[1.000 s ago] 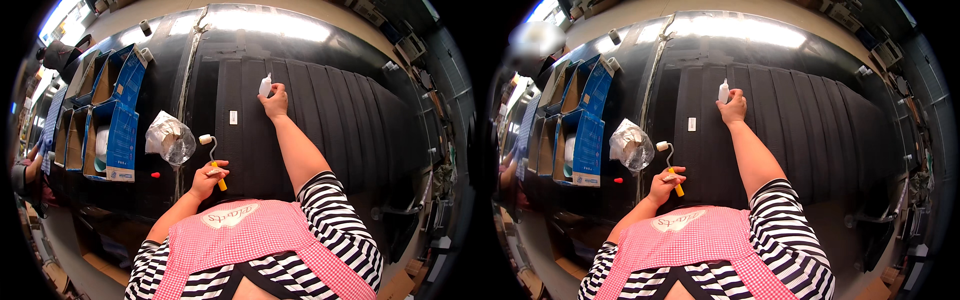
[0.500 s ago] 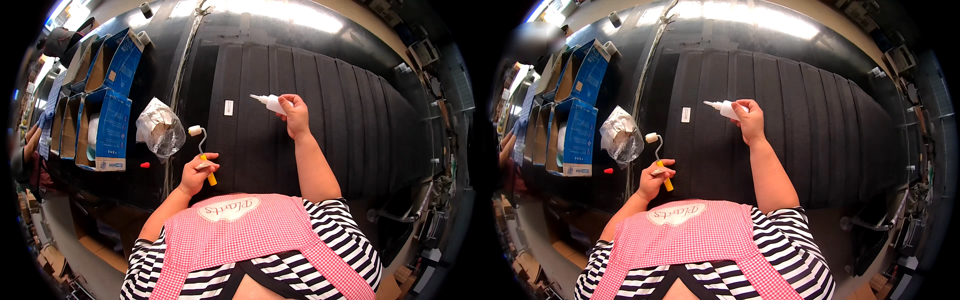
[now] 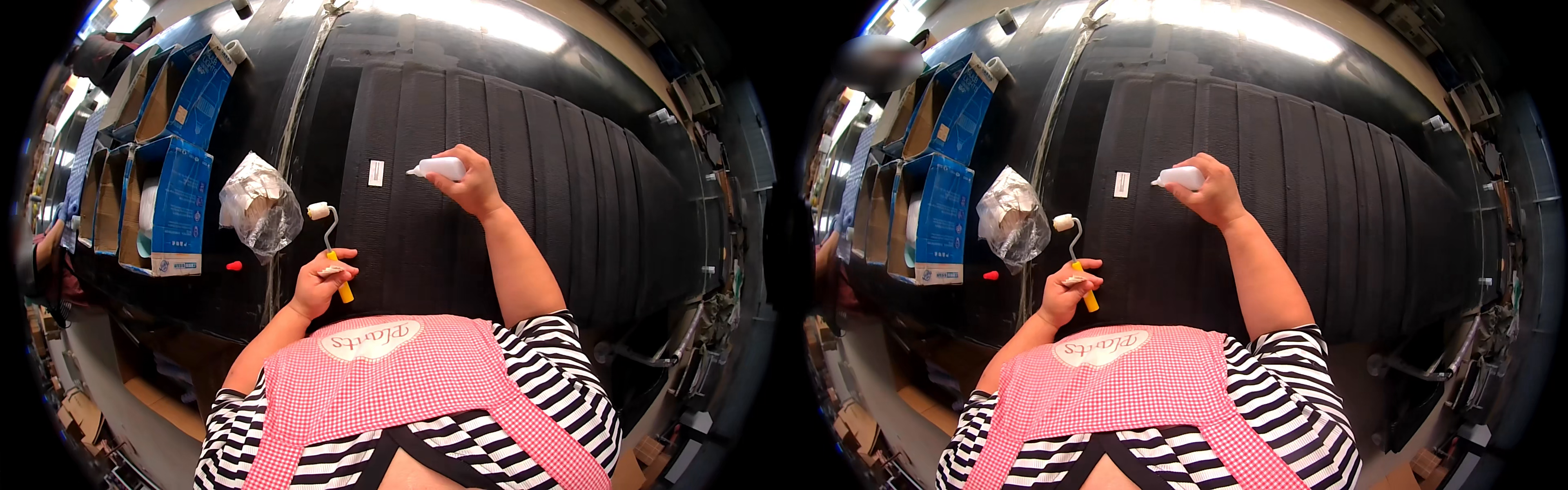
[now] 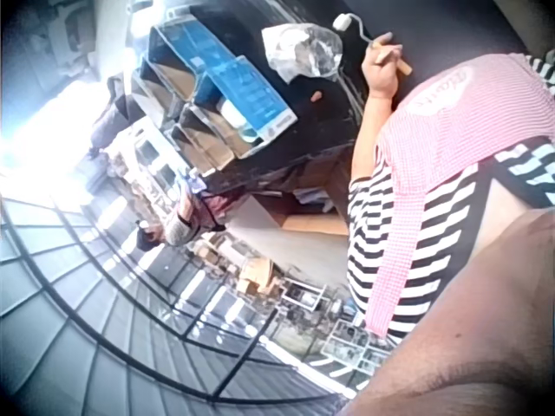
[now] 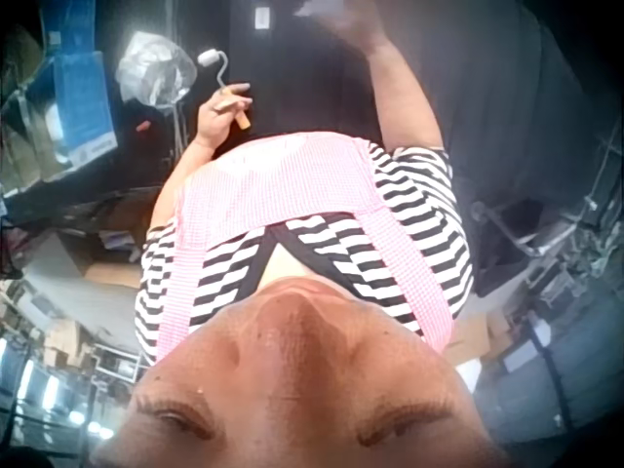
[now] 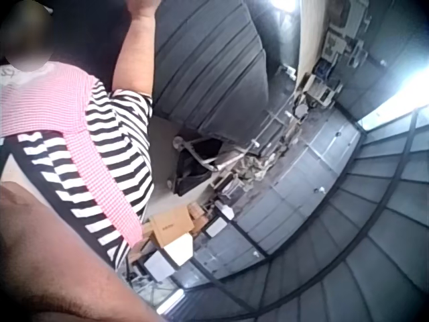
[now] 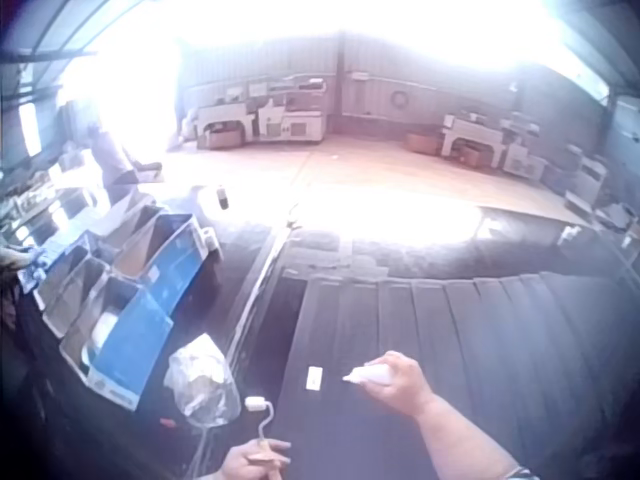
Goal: The person picks up a glue bottle and a small roller, then walks to a large black surface. They apply glue to the surface and place small white labels on it, pressing them down with the roller. The person repeats this process for several labels.
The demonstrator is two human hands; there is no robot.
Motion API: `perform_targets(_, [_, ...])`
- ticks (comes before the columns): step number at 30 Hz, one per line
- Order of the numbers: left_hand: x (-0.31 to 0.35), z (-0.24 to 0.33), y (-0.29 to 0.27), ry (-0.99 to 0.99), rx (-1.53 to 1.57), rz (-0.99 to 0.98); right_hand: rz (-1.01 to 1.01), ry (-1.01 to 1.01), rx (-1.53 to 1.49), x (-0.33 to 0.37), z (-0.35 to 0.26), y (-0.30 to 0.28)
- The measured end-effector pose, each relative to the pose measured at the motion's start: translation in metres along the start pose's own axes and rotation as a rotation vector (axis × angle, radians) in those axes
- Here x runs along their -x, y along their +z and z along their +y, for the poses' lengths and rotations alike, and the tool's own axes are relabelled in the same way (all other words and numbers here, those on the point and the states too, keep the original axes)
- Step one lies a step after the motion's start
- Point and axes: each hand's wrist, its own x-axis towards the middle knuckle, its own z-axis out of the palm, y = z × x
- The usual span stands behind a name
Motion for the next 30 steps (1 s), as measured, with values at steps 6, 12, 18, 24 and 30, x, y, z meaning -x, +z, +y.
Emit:
perform_targets(6, [0.001,0.002,0.001,0.002,-0.026,0.010,0.117,0.125,-0.072,-0.004,-0.009,-0.018])
perform_targets(12, [0.000,0.000,0.000,-0.007,-0.017,0.006,-0.070,0.043,0.234,-0.011,-0.023,-0.011])
perform_targets(18, [0.001,-0.001,-0.002,0.004,-0.028,0.004,-0.070,0.090,0.075,-0.017,-0.006,0.002])
perform_targets(24, [0.000,-0.004,-0.001,0.018,-0.029,0.005,0.065,0.216,-0.158,-0.006,0.041,0.007])
perform_targets(30, [0.001,-0.001,0.000,0.016,-0.038,0.007,0.147,0.284,-0.304,-0.012,0.053,0.015])
